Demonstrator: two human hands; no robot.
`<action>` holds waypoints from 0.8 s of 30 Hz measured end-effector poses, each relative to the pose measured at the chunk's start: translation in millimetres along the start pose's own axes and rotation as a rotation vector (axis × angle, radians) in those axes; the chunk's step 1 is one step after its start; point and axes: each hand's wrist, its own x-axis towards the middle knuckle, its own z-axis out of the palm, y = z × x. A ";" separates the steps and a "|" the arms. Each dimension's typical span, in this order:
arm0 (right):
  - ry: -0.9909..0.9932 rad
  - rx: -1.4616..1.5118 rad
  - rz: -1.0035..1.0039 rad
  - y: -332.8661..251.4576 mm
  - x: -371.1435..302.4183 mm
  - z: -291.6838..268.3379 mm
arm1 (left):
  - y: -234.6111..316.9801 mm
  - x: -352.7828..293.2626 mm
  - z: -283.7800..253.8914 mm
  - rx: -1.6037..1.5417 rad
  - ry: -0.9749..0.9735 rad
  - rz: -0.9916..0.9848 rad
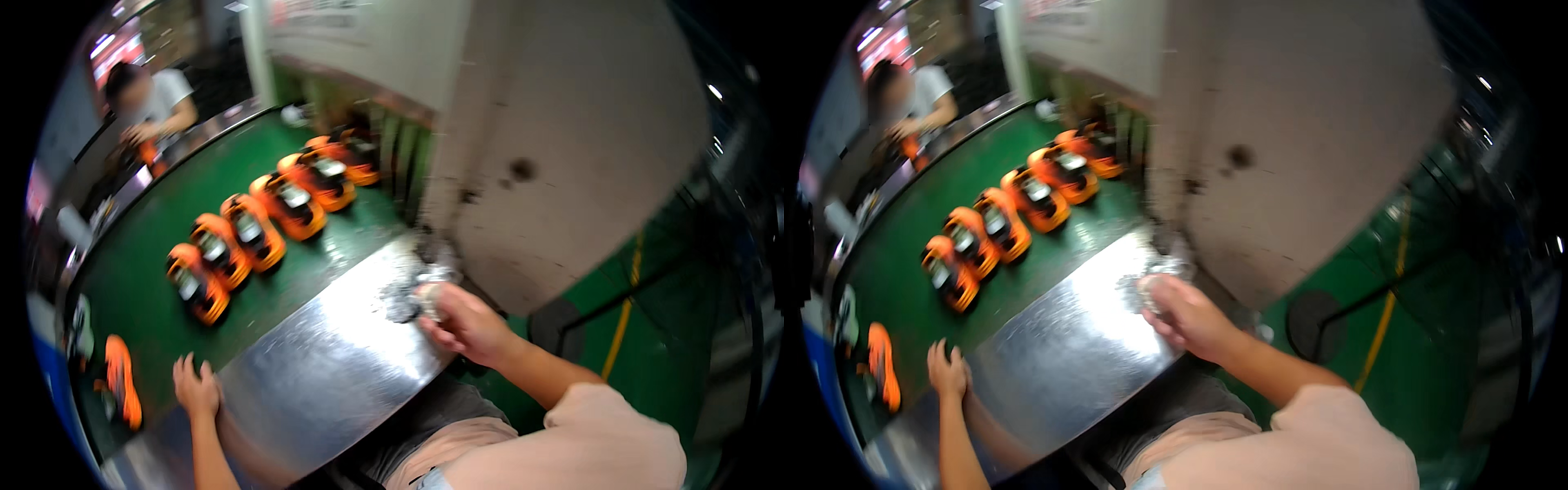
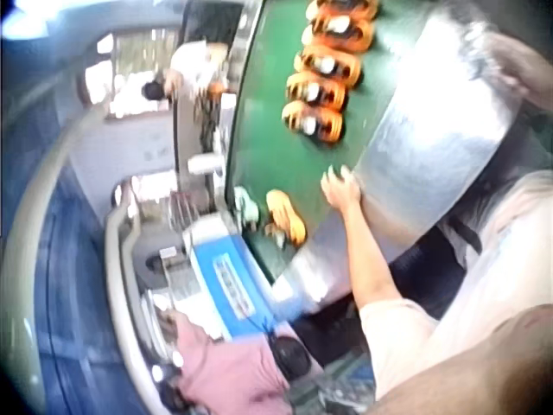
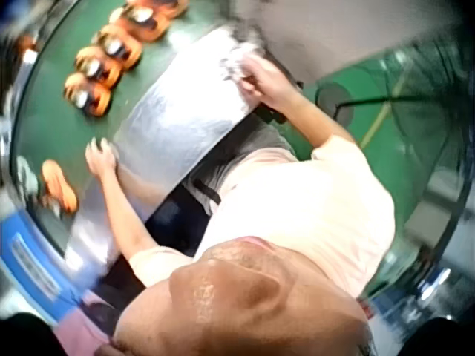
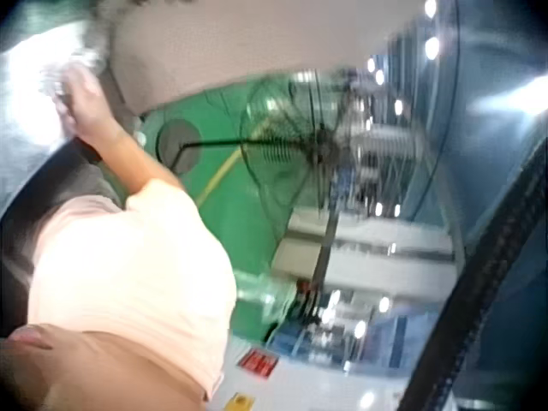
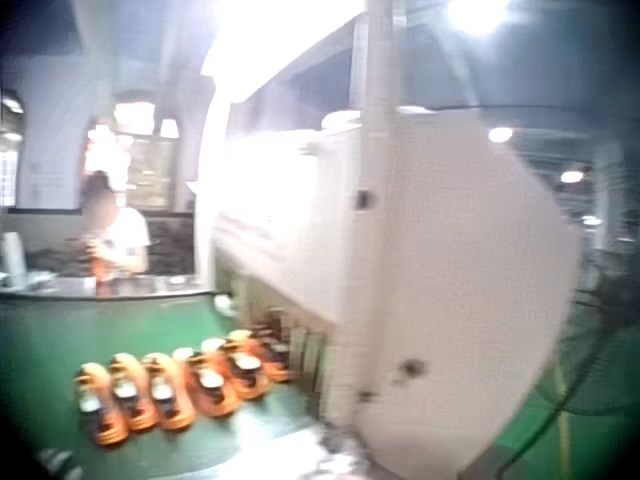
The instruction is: The person picks up shoes from a conveyor belt and applies a liquid adhesive around the seam between the upper and the sole using a syringe-style applicator.
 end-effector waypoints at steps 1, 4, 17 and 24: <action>0.006 -0.062 -0.073 -2.8 -6.2 6.7 | 10.6 -0.6 -7.8 0.001 -0.008 -0.014; 0.058 -0.501 -0.499 31.4 -4.8 23.9 | 10.2 -1.5 -10.4 -0.018 -0.038 -0.045; 0.047 -1.212 -0.584 82.4 8.4 4.2 | 10.5 -12.7 -16.0 -0.039 -0.031 -0.093; 0.063 -1.191 -0.648 85.5 10.6 3.2 | 6.3 -11.4 -12.0 -0.032 0.009 -0.068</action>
